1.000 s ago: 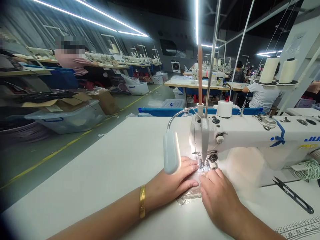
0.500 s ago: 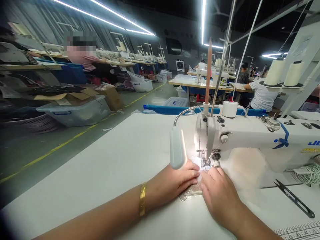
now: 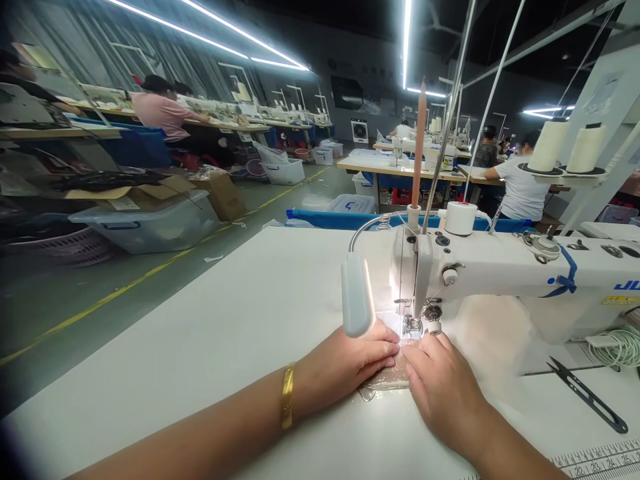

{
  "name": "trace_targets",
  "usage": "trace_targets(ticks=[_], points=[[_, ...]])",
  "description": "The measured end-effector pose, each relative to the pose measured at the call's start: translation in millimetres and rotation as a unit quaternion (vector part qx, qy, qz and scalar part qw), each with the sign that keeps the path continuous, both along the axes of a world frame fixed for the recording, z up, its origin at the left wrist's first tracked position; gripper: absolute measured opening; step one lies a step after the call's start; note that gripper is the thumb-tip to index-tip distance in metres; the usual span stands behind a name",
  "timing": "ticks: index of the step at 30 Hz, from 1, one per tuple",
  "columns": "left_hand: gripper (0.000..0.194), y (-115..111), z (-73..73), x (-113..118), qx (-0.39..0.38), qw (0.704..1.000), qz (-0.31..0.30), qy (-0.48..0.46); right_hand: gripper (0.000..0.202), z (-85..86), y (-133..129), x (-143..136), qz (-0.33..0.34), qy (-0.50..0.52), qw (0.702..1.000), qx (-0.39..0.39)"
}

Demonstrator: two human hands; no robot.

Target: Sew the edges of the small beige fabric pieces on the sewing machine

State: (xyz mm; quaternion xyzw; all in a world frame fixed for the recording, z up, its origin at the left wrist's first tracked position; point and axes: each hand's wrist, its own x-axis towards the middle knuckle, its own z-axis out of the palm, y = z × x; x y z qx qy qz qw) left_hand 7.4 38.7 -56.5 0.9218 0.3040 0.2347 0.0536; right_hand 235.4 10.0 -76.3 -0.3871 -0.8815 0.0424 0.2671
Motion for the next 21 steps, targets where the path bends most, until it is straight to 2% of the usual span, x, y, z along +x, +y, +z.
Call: trace_targets(ticks=[13,21], points=[[0.022,5.9,-2.7,4.6,0.002,0.999,0.032,-0.003,0.030,-1.2,3.7,-1.3,-0.052,-0.032,0.998,-0.011],[0.020,11.9,0.8,7.4,-0.015,0.997,0.070,-0.001,0.026,3.4,5.3,5.1,-0.068,0.032,0.997,0.000]])
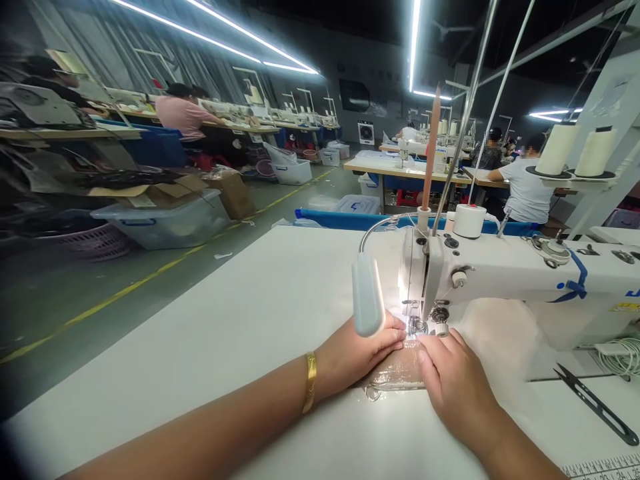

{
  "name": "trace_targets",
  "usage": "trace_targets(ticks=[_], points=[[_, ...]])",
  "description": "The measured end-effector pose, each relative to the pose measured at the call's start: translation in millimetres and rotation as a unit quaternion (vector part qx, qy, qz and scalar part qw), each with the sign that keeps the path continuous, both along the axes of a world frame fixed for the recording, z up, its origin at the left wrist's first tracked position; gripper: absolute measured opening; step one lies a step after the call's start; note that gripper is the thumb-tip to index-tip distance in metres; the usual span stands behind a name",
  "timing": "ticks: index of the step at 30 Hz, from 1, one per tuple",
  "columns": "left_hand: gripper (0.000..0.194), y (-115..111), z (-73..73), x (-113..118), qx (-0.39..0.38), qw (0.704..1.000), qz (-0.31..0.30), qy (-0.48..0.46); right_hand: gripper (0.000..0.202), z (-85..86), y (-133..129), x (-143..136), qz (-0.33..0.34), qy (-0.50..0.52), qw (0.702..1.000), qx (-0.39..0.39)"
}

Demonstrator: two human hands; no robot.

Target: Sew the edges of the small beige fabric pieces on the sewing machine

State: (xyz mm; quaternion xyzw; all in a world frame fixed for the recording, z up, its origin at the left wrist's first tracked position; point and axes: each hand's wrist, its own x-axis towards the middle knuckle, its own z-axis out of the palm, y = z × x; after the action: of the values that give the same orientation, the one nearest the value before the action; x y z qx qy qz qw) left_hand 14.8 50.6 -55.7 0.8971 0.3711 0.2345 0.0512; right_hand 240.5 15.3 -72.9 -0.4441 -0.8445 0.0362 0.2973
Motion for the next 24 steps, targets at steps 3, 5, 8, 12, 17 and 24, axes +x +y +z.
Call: trace_targets(ticks=[3,5,8,12,17,24], points=[[0.021,4.0,1.4,0.8,0.002,1.000,0.015,0.000,0.025,3.0,1.2,2.1,-0.024,0.020,0.999,0.007],[0.018,5.6,1.5,1.0,0.001,1.000,0.018,-0.002,0.026,5.2,2.2,2.7,-0.032,0.028,0.999,0.010],[0.017,4.8,0.9,1.2,0.008,1.000,0.017,-0.005,0.022,8.0,2.7,3.1,-0.027,0.038,0.999,0.008],[0.020,1.3,0.8,1.8,0.007,0.999,0.033,-0.015,0.016,9.8,-0.3,4.9,-0.017,0.055,0.998,0.004],[0.013,1.6,3.0,-0.1,0.004,0.999,0.039,0.010,0.018,14.2,-7.5,9.4,-0.003,0.043,0.999,0.007],[0.015,0.3,10.5,-1.6,-0.014,0.994,0.092,0.064,0.019,26.5,-29.0,32.6,0.060,-0.020,0.998,0.012]])
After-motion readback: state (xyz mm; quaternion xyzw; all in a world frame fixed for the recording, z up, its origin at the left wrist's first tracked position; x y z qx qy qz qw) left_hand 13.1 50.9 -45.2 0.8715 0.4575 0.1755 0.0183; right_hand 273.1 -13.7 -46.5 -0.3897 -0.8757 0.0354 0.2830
